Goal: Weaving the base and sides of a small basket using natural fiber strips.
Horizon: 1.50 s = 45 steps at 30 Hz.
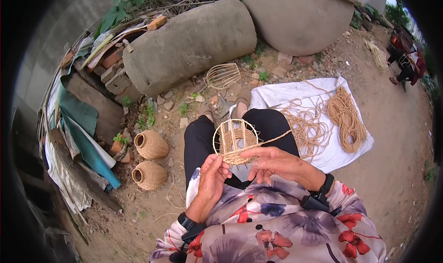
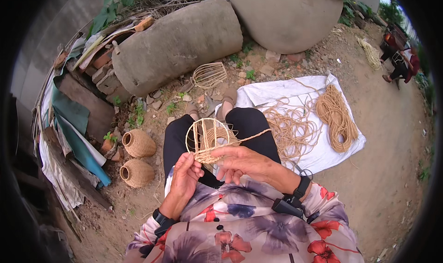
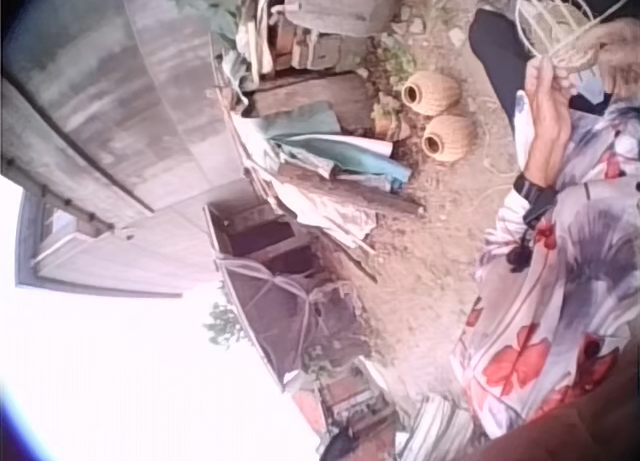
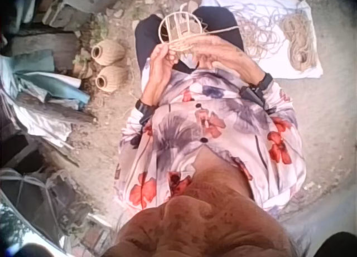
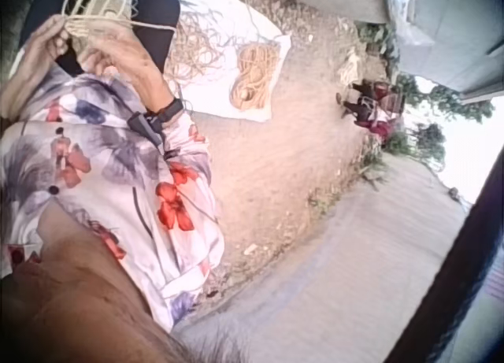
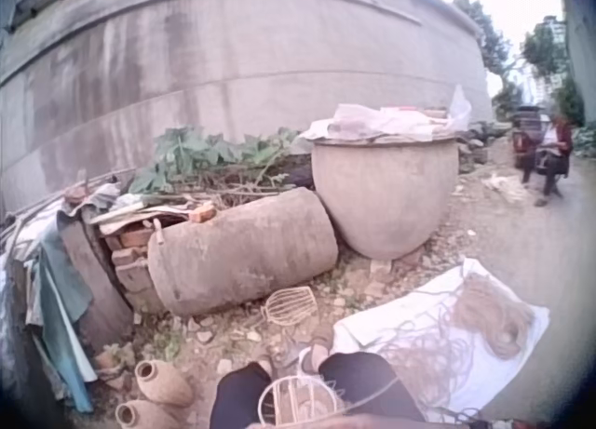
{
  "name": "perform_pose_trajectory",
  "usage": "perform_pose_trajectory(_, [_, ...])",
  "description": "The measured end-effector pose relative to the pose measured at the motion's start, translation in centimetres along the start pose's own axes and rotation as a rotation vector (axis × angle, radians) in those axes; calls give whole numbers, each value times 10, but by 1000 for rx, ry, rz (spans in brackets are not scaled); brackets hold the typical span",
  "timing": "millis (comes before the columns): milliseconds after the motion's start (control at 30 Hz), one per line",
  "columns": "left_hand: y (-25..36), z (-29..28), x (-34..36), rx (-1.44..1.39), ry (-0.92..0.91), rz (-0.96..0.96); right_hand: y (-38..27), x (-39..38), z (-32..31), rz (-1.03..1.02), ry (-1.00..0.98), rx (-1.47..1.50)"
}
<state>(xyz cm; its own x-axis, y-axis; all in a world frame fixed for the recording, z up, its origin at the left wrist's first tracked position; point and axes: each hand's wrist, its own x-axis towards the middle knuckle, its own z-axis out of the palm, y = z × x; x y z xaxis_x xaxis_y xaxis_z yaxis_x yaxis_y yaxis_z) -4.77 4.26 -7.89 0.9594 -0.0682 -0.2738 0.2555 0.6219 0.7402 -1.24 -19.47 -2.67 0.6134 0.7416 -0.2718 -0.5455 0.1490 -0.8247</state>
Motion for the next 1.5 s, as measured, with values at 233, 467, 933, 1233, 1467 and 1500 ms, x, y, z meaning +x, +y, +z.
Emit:
perform_pose_trajectory(233, [1, -4, -2, 13, -16, 0, 7, 21, 6, -291, 104, 104])
perform_pose_trajectory(467, [14, -8, 1, 852, 179, 606, 26, -6, -21, -295, 357, -229])
perform_pose_trajectory(933, [35, 35, 16, 1576, -75, 889, -38, 70, -4, -562, 205, -213])
perform_pose_trajectory(1233, [37, 46, 14, 1707, -46, 770, -48, 80, 20, -687, 310, -585])
perform_pose_trajectory(1467, [45, 32, 15, 1619, -233, 770, -40, 71, 7, -502, 364, -1267])
perform_pose_trajectory(1500, [46, 31, 13, 1549, -302, 770, -35, 72, 8, -513, 355, -1353])
